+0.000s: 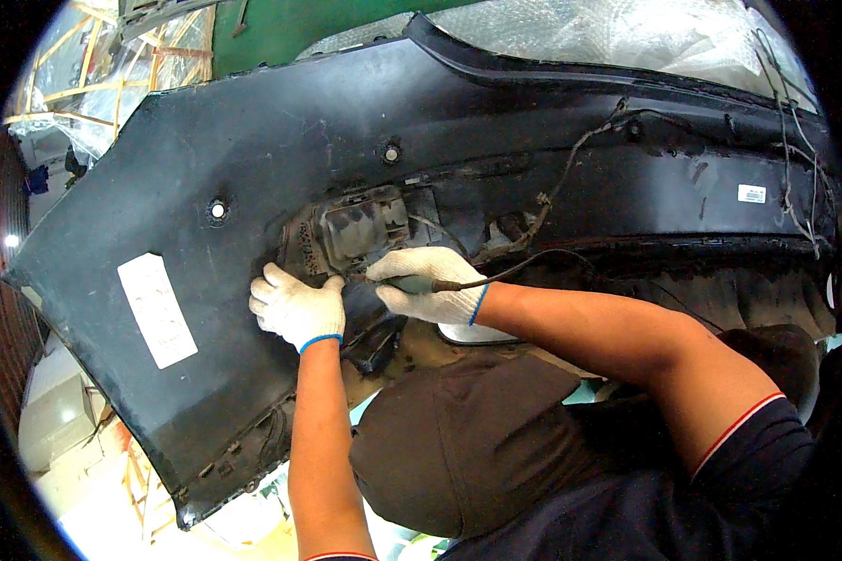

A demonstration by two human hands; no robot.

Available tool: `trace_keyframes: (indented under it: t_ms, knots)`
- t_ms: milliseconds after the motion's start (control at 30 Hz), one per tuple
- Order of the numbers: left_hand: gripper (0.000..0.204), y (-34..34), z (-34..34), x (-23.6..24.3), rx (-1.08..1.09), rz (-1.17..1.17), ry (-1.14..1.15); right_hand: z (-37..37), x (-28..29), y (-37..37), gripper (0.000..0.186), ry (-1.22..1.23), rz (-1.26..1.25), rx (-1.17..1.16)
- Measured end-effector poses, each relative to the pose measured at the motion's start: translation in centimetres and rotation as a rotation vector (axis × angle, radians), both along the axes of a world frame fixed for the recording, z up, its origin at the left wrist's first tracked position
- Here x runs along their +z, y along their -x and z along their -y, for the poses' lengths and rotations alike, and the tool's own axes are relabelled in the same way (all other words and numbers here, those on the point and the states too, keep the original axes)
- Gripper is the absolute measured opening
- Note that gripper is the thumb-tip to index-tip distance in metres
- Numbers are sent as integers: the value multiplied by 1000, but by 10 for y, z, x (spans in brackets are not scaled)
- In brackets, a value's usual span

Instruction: The person scrapes a black plastic car part with a small tool, focusing on a specific area to remove residue or adhesive. The person is sitting on the floor in a workshop environment.

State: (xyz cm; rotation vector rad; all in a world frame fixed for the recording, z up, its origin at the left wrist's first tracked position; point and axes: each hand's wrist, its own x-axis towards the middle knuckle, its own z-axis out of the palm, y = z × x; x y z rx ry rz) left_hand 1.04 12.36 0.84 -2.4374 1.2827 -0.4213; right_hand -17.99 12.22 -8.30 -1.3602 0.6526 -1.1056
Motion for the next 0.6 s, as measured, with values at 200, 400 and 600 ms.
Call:
trace_keyframes:
  t_ms: [200, 400, 600]
  knots:
    - [110, -2, -2, 0, -13, -3, -12, -4, 1, 1, 23, 109, -77, 17]
    - [109, -1, -1, 1, -18, 5, -31, -10, -18, -5, 30, 203, -109, -11]
    - [107, -1, 0, 4, -16, -4, -43, -11, -25, -9, 29, 218, -92, -42]
